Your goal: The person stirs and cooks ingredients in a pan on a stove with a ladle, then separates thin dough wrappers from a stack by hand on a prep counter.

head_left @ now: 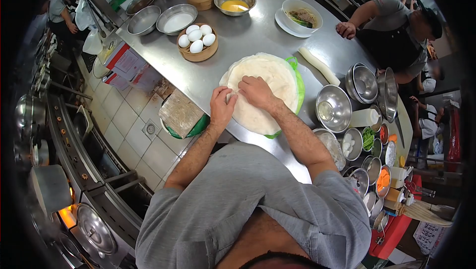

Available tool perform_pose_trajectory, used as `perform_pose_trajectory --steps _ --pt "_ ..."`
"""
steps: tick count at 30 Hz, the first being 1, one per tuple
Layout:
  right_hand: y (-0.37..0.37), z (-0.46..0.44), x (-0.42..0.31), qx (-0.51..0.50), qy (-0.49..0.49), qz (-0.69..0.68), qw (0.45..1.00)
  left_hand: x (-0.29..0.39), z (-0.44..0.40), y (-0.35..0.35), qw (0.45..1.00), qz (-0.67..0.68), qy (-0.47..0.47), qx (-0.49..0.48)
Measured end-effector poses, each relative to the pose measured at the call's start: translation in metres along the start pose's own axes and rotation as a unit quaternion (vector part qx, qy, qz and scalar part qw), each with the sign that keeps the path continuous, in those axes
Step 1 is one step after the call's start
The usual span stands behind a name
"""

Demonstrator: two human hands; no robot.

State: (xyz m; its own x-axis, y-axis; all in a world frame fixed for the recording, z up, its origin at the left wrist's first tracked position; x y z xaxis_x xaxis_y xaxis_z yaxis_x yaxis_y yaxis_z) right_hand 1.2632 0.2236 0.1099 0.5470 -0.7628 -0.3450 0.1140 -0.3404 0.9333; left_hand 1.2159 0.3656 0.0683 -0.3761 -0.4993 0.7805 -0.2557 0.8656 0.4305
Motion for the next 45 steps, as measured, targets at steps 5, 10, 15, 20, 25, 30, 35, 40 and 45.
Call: perform_pose_trajectory --steps 5,10,15,20,25,30,35,40,45 --pt "-0.001 -0.002 0.002 0.008 0.001 -0.01 1.0 -0.001 -0.002 -0.003 0.987 0.078 0.139 -0.032" --pt "0.0 -0.002 0.003 0.013 0.0 -0.015 1.0 0.0 -0.005 -0.008 0.996 -0.058 -0.068 -0.026" --pt "0.0 -0.003 0.003 -0.008 -0.02 -0.028 0.999 0.002 -0.012 -0.004 0.984 -0.124 -0.105 -0.079" --pt "0.0 -0.002 -0.001 0.014 0.004 -0.047 0.999 -0.002 -0.015 0.002 0.984 -0.083 -0.103 -0.121" --pt "-0.007 -0.003 -0.004 0.029 0.002 -0.005 1.0 0.009 -0.014 0.01 0.995 0.006 -0.025 -0.097" --pt "-0.008 -0.007 -0.002 0.012 -0.01 -0.013 1.0 -0.002 -0.005 -0.002 0.994 0.034 0.066 -0.083" --pt "-0.006 -0.008 -0.003 0.005 -0.013 -0.007 1.0 -0.007 -0.012 -0.005 0.995 -0.058 -0.068 -0.049" --pt "-0.003 -0.011 -0.002 -0.022 -0.036 -0.012 0.999 -0.009 -0.018 -0.003 0.991 -0.075 -0.047 -0.1" --pt "-0.007 -0.016 0.002 -0.005 -0.03 -0.007 1.0 -0.017 -0.015 -0.005 0.999 -0.018 -0.015 -0.046"
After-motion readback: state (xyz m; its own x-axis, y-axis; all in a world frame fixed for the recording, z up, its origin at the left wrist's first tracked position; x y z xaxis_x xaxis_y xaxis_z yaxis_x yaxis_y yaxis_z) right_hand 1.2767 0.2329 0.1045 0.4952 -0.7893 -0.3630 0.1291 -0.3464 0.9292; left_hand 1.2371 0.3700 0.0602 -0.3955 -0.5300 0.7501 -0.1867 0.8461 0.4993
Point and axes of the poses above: each hand's wrist, its own z-axis away from the middle knuckle, its own y-axis out of the back of the hand, x = y × z, the point moved 3 cm from there along -z, towards the middle knuckle, and after that the axes turned 7 degrees about -y, right-handed, at the moved point
